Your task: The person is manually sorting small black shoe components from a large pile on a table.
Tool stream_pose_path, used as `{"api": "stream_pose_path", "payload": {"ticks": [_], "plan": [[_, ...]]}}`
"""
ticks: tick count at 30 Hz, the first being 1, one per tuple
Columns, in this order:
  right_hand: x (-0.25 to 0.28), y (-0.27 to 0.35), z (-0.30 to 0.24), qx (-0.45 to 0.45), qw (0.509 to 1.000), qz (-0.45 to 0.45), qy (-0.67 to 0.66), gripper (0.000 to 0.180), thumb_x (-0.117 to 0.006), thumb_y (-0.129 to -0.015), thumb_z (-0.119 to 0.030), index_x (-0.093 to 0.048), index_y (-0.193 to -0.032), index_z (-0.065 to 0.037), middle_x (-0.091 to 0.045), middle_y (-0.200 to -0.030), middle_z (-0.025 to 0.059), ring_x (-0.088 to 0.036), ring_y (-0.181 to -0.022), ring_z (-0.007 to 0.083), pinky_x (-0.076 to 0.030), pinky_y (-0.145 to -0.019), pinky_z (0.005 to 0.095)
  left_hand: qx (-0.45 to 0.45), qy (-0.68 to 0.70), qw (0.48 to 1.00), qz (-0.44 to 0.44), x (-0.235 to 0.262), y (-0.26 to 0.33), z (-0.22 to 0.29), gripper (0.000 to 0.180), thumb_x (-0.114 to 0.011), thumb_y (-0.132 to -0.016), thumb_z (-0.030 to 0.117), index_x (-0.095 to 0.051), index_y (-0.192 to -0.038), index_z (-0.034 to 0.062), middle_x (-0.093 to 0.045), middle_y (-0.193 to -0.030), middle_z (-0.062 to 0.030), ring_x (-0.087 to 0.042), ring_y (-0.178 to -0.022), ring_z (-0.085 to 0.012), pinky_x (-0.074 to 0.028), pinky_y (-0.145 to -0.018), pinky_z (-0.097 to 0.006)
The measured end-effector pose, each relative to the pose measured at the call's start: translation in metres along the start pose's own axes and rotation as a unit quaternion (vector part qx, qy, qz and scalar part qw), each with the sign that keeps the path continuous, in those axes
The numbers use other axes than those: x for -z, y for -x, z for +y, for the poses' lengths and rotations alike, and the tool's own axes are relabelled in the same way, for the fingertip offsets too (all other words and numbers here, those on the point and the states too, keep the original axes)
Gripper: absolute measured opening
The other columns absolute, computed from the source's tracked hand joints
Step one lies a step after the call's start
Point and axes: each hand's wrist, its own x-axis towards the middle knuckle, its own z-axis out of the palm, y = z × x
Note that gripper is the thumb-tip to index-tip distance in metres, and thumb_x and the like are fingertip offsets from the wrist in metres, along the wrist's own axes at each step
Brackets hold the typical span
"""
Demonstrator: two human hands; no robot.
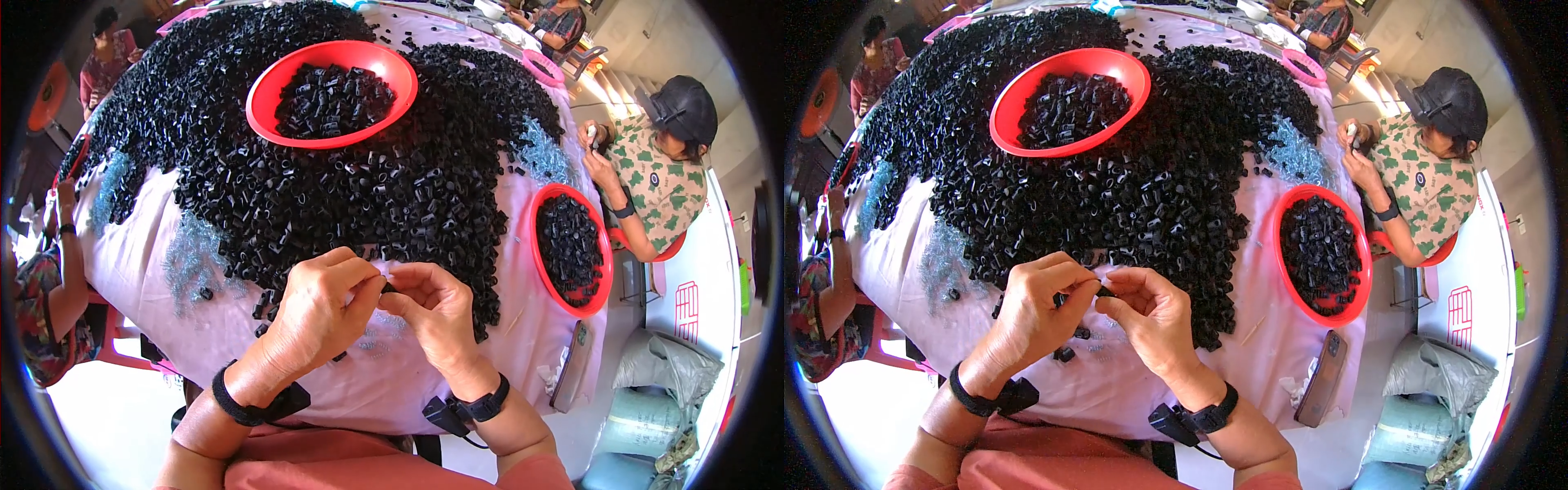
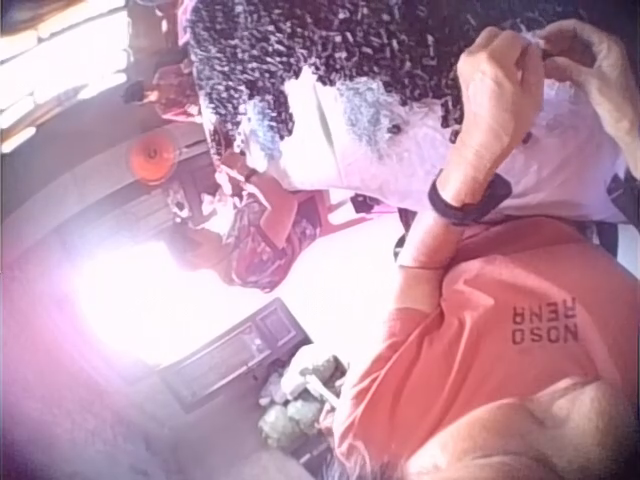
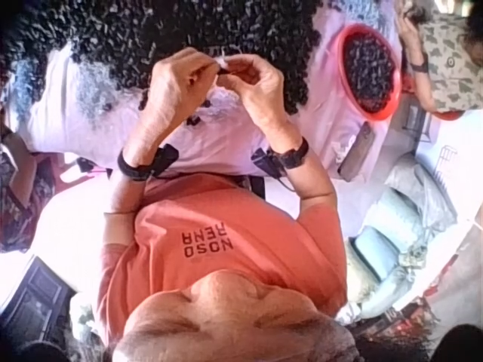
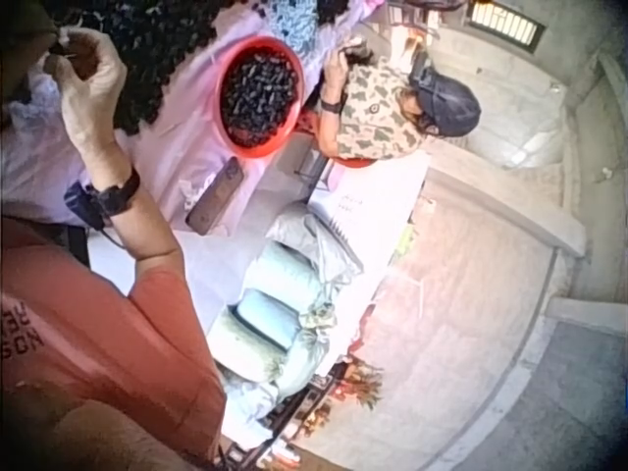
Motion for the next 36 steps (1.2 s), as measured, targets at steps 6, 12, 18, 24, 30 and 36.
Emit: {"api": "stream_pose_path", "payload": {"ticks": [6, 12, 18, 24, 30, 36], "plan": [[-0.003, -0.001, -0.005, -0.042, 0.998, -0.020, -0.043, 0.024, -0.067, -0.094, 0.001, -0.067, -0.118, 0.004, -0.072, -0.106, 0.0117, -0.071, -0.090, 0.0162, -0.061, -0.083, 0.0288, -0.048, -0.020, 0.999, 0.012, 0.001, -0.002, 0.003, 0.003, -0.067, -0.083, 0.001, -0.069, -0.084, -0.0012, -0.062, -0.075, -0.0147, -0.065, -0.066, -0.0342, -0.054, -0.059, -0.042], [0.001, 0.000, -0.006, -0.051, 0.997, -0.012, -0.063, 0.022, -0.068, -0.094, 0.001, -0.067, -0.116, 0.003, -0.072, -0.104, 0.0102, -0.071, -0.090, 0.0157, -0.061, -0.082, 0.0291, -0.092, -0.069, 0.991, -0.067, 0.011, -0.009, 0.004, 0.012, -0.070, -0.082, 0.002, -0.071, -0.093, -0.0020, -0.067, -0.086, -0.0160, -0.068, -0.076, -0.0335, -0.056, -0.066, -0.040], [0.002, -0.001, 0.003, -0.036, 0.998, 0.009, -0.056, 0.022, -0.068, -0.094, 0.001, -0.066, -0.115, 0.002, -0.071, -0.098, 0.0095, -0.070, -0.087, 0.0142, -0.060, -0.079, 0.0282, -0.099, -0.115, 0.983, -0.101, 0.010, -0.009, 0.012, 0.030, -0.082, -0.073, 0.013, -0.070, -0.097, -0.0004, -0.065, -0.087, -0.0136, -0.066, -0.078, -0.0324, -0.055, -0.067, -0.041], [-0.004, 0.002, 0.006, -0.015, 0.997, 0.029, -0.066, 0.021, -0.067, -0.094, 0.002, -0.066, -0.115, 0.001, -0.071, -0.096, 0.0092, -0.070, -0.088, 0.0136, -0.059, -0.079, 0.0273, -0.105, -0.154, 0.979, -0.083, 0.004, -0.009, 0.009, 0.032, -0.085, -0.069, 0.018, -0.070, -0.093, 0.0026, -0.062, -0.081, -0.0097, -0.063, -0.074, -0.0296, -0.053, -0.062, -0.040], [-0.003, 0.001, 0.003, -0.037, 0.998, 0.009, -0.049, 0.022, -0.066, -0.095, 0.002, -0.066, -0.117, 0.001, -0.071, -0.100, 0.0064, -0.067, -0.092, 0.0092, -0.058, -0.082, 0.0242, -0.132, -0.161, 0.975, -0.077, 0.002, -0.010, 0.003, 0.030, -0.085, -0.067, 0.016, -0.070, -0.090, 0.0031, -0.062, -0.077, -0.0082, -0.063, -0.070, -0.0281, -0.053, -0.060, -0.038], [0.002, -0.002, 0.000, -0.033, 0.999, -0.018, -0.031, 0.023, -0.066, -0.095, 0.000, -0.066, -0.118, 0.001, -0.071, -0.101, 0.0068, -0.067, -0.091, 0.0095, -0.057, -0.083, 0.0248, -0.136, -0.163, 0.974, -0.083, 0.001, -0.013, 0.006, 0.029, -0.085, -0.067, 0.016, -0.070, -0.088, 0.0037, -0.062, -0.076, -0.0081, -0.064, -0.069, -0.0276, -0.053, -0.059, -0.038]]}}
